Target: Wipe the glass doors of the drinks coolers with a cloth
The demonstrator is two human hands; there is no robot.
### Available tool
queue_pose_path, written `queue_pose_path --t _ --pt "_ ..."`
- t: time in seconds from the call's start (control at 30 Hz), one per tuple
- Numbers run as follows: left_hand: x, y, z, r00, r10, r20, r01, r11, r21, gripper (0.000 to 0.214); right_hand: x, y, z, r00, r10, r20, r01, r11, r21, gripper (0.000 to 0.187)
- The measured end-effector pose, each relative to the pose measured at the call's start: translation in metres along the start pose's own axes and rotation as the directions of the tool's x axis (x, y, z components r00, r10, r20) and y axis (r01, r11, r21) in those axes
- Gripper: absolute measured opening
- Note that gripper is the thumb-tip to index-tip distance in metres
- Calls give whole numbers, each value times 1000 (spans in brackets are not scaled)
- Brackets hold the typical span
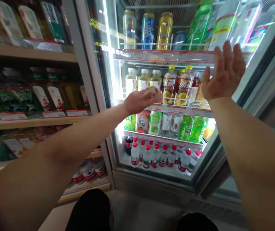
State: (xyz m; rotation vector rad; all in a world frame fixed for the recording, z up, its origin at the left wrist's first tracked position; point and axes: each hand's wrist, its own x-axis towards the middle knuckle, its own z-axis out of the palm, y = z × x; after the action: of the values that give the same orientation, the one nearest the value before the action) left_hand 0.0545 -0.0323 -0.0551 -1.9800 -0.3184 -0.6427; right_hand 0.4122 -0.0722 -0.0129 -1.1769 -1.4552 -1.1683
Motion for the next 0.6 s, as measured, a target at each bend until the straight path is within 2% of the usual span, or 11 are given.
queue_pose_path --t 0.07,0.1,0.13,0.2,0.27,0.3,0.33,0.4,0.5,0.53,0.6 --pt "-14 4 2 961 268 72 -264 963 -55 42 1 7 4 1000 -17 -5 17 1000 -7 76" --pt "-19 1 1 950 299 91 -294 954 -61 41 1 11 7 1000 -24 -12 24 1000 -11 76" --pt "-23 -7 -2 965 246 94 -243 969 -46 42 1 16 9 999 -34 -13 34 999 -16 77" --pt "-27 -27 -10 998 -43 52 42 999 8 49 1 24 14 998 -64 -9 64 998 -24 79" --pt "-32 -42 -15 948 -318 -12 318 948 23 56 1 29 17 996 -83 -13 83 996 -28 79" --pt "-37 -44 -15 933 -360 -19 361 933 15 56 1 31 18 996 -85 -16 84 996 -30 79" --pt "-43 -43 -14 943 -334 -4 334 943 4 55 1 32 19 996 -86 -19 85 996 -33 78" --pt "-59 -33 -9 988 -133 74 136 990 -36 50 2 33 20 997 -83 -9 82 996 -42 80" --pt "-77 -27 -8 974 152 170 -133 984 -115 42 4 31 20 998 -67 15 67 996 -62 83" --pt "-79 -30 -10 975 135 177 -115 986 -117 41 4 29 18 998 -55 12 56 996 -68 82" --pt "-79 -44 -15 982 -47 184 70 990 -120 46 4 22 15 999 -35 2 35 997 -76 80"
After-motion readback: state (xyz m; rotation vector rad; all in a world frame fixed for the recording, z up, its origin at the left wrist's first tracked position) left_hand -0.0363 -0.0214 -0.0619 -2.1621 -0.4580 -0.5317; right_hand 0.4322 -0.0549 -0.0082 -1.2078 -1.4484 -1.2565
